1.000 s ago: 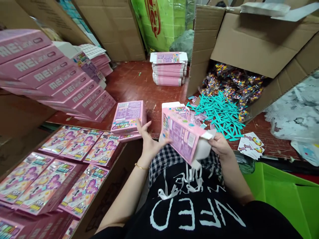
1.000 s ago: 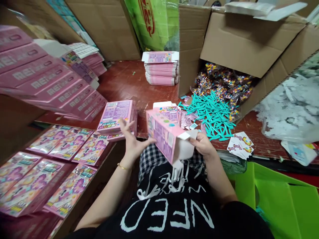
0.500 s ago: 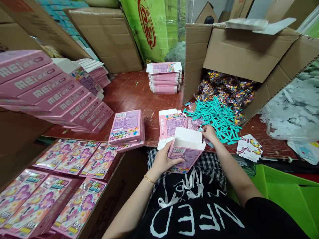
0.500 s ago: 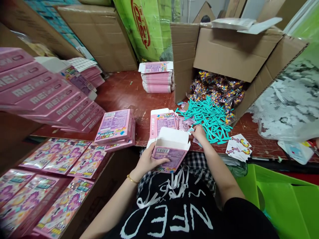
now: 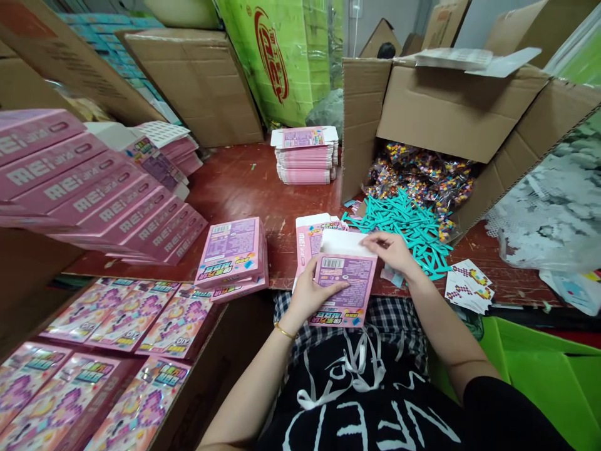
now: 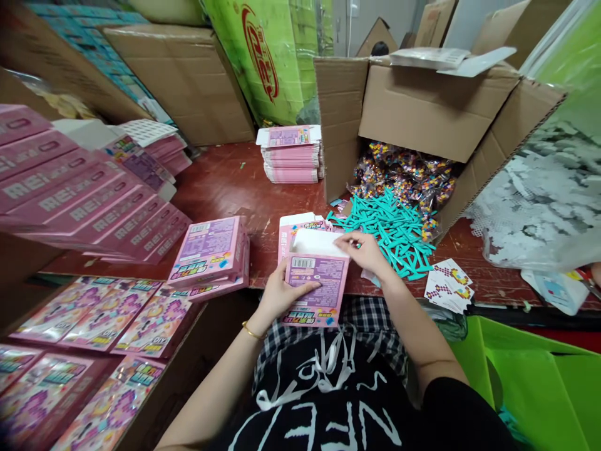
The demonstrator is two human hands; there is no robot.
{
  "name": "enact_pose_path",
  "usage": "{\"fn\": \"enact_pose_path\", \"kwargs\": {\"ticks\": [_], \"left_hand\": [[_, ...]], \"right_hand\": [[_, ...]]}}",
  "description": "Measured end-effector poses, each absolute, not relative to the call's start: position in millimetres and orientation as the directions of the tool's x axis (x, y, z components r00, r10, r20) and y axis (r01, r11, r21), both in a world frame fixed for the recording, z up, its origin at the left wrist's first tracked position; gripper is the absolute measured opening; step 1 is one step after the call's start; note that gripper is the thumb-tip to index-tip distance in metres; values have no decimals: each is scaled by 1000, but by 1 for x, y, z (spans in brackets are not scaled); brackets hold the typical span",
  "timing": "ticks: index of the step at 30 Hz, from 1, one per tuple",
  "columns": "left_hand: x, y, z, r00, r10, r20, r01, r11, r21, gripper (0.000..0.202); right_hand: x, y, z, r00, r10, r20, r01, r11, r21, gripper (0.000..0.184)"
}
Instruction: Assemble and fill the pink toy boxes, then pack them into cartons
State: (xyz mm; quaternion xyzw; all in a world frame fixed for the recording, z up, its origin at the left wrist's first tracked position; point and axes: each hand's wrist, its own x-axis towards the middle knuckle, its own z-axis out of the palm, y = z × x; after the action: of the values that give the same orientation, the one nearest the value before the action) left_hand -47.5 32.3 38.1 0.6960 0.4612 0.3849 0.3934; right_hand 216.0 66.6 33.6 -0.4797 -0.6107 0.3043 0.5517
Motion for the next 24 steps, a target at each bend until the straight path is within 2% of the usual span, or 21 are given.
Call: {"fn": "enact_pose_path", "kwargs": {"ticks": [2, 4, 6, 8, 11, 13, 14, 15, 17, 19, 20, 22, 24], "left_hand": [[-51, 39, 43, 244, 957, 155, 305, -228, 925, 70], [-57, 51, 44, 196, 969, 150, 303, -205, 931, 72], [-64, 69, 40, 110, 977, 185, 299, -210, 931, 78], [-71, 92, 30, 36, 976, 214, 280, -216, 935, 81], [-80, 122, 11, 64, 982, 177, 316, -189, 930, 76], [-84, 130, 1, 56, 978, 199, 452, -202, 869, 78], [-86, 130, -1, 29, 970, 242, 531, -220, 818, 80], [-86, 127, 0, -3, 952, 307, 600, -244, 762, 82], [-81, 116, 8, -35, 891, 453, 669, -316, 673, 80], [-71, 101, 22, -11, 832, 554, 619, -430, 658, 69], [-64, 93, 29, 21, 828, 560, 552, -476, 684, 60], [-48, 81, 38, 124, 877, 465, 358, -476, 803, 45], [-30, 73, 40, 254, 929, 268, 169, -315, 934, 41]], "right_hand": [[235, 107, 35, 245, 879, 409, 288, 336, -897, 33], [261, 159, 33, 428, 828, 363, 322, 235, -917, 30], [285, 211, 31, 541, 791, 285, 326, 115, -938, 38], [300, 253, 31, 599, 756, 263, 329, 67, -942, 53], [310, 296, 40, 736, 592, 329, 329, 113, -938, 63], [315, 316, 55, 836, 424, 349, 300, 179, -937, 60], [318, 324, 63, 863, 380, 333, 270, 211, -939, 55], [321, 330, 72, 871, 385, 306, 227, 238, -944, 48], [327, 337, 86, 844, 485, 231, 106, 271, -957, 31], [327, 332, 89, 797, 578, 172, -9, 297, -955, 21], [323, 324, 87, 783, 601, 157, -49, 312, -949, 19], [311, 295, 74, 766, 626, 147, -95, 336, -937, 22], [293, 249, 53, 720, 678, 147, -139, 348, -927, 30]]}}
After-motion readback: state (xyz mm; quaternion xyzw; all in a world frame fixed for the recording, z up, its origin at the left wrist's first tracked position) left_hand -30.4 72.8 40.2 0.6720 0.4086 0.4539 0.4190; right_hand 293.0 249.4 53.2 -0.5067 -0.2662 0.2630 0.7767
